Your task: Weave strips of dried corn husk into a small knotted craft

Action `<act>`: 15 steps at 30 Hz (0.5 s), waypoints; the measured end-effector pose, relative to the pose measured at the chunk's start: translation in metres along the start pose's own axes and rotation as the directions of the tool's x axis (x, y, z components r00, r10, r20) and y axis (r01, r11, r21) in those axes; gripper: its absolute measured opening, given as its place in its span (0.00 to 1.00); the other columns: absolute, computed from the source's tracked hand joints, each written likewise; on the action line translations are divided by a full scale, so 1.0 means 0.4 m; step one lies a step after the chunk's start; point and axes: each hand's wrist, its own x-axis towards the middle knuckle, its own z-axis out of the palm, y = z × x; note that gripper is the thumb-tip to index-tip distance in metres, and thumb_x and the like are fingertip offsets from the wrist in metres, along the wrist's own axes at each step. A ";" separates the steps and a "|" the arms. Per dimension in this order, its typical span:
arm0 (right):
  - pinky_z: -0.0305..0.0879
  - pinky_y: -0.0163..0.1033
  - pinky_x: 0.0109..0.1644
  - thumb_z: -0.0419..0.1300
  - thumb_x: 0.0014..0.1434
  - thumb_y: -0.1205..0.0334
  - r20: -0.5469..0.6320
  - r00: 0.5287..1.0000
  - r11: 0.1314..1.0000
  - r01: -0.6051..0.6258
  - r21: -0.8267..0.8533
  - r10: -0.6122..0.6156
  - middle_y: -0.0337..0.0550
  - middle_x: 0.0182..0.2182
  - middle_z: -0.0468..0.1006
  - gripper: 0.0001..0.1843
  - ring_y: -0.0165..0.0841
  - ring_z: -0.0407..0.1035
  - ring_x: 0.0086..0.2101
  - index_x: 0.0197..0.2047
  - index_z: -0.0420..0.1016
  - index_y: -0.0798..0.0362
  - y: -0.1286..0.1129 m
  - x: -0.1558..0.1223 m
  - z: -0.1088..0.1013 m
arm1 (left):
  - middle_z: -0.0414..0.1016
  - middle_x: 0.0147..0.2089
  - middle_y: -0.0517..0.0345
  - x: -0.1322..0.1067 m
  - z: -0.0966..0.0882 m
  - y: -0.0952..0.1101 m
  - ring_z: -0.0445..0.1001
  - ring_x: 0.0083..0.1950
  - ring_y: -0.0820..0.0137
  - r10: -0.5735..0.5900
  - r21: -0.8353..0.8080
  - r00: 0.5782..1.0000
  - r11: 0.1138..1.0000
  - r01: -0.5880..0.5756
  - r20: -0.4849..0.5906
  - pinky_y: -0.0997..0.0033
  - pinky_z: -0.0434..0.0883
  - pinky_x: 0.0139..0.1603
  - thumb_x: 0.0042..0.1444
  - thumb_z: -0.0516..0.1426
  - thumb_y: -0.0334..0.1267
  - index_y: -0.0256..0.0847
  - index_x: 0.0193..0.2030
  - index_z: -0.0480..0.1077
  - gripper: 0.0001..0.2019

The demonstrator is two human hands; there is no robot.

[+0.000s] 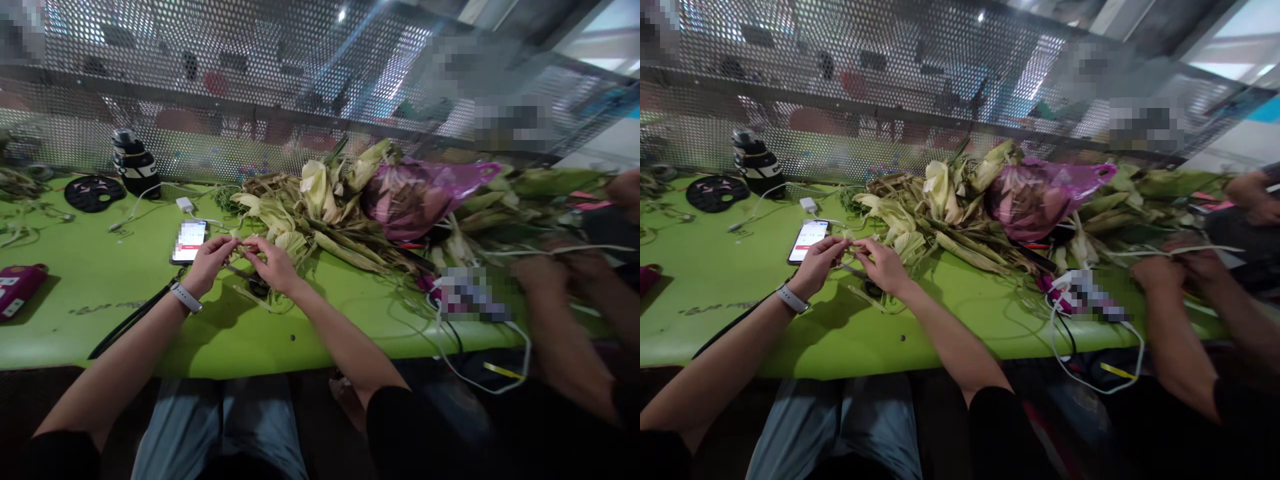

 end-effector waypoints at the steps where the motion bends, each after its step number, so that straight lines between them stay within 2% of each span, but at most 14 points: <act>1: 0.69 0.40 0.47 0.54 0.64 0.55 0.011 1.000 1.000 -0.006 0.010 0.006 0.46 0.42 0.78 0.15 0.34 0.74 0.41 0.51 0.69 0.50 0.000 0.000 0.000 | 0.71 0.30 0.59 0.000 0.000 0.002 0.62 0.26 0.76 0.021 0.020 0.999 1.000 -0.020 -0.034 0.74 0.60 0.27 0.49 0.63 0.46 0.38 0.33 0.75 0.12; 6: 0.69 0.40 0.46 0.55 0.62 0.56 0.018 0.999 0.998 -0.049 0.044 0.048 0.45 0.38 0.79 0.14 0.34 0.74 0.40 0.50 0.69 0.51 0.001 -0.004 0.005 | 0.71 0.29 0.58 0.004 -0.001 0.009 0.63 0.27 0.74 0.065 0.125 0.991 0.991 -0.051 -0.115 0.73 0.61 0.28 0.48 0.63 0.45 0.38 0.31 0.74 0.11; 11: 0.69 0.38 0.45 0.54 0.62 0.58 -0.005 0.999 0.996 -0.048 0.069 0.048 0.45 0.38 0.78 0.13 0.33 0.74 0.39 0.49 0.68 0.52 -0.001 -0.006 0.009 | 0.66 0.24 0.62 0.004 -0.003 0.004 0.60 0.23 0.76 0.034 0.136 0.996 0.990 -0.023 -0.081 0.73 0.59 0.25 0.50 0.61 0.45 0.39 0.28 0.70 0.10; 15: 0.68 0.38 0.42 0.54 0.62 0.58 0.012 0.998 0.997 -0.060 0.046 0.060 0.44 0.36 0.77 0.13 0.32 0.73 0.36 0.49 0.67 0.52 -0.006 -0.006 0.009 | 0.67 0.26 0.61 0.006 -0.009 -0.008 0.62 0.24 0.75 0.134 0.262 0.989 0.958 -0.114 -0.059 0.74 0.60 0.25 0.51 0.60 0.45 0.40 0.29 0.70 0.11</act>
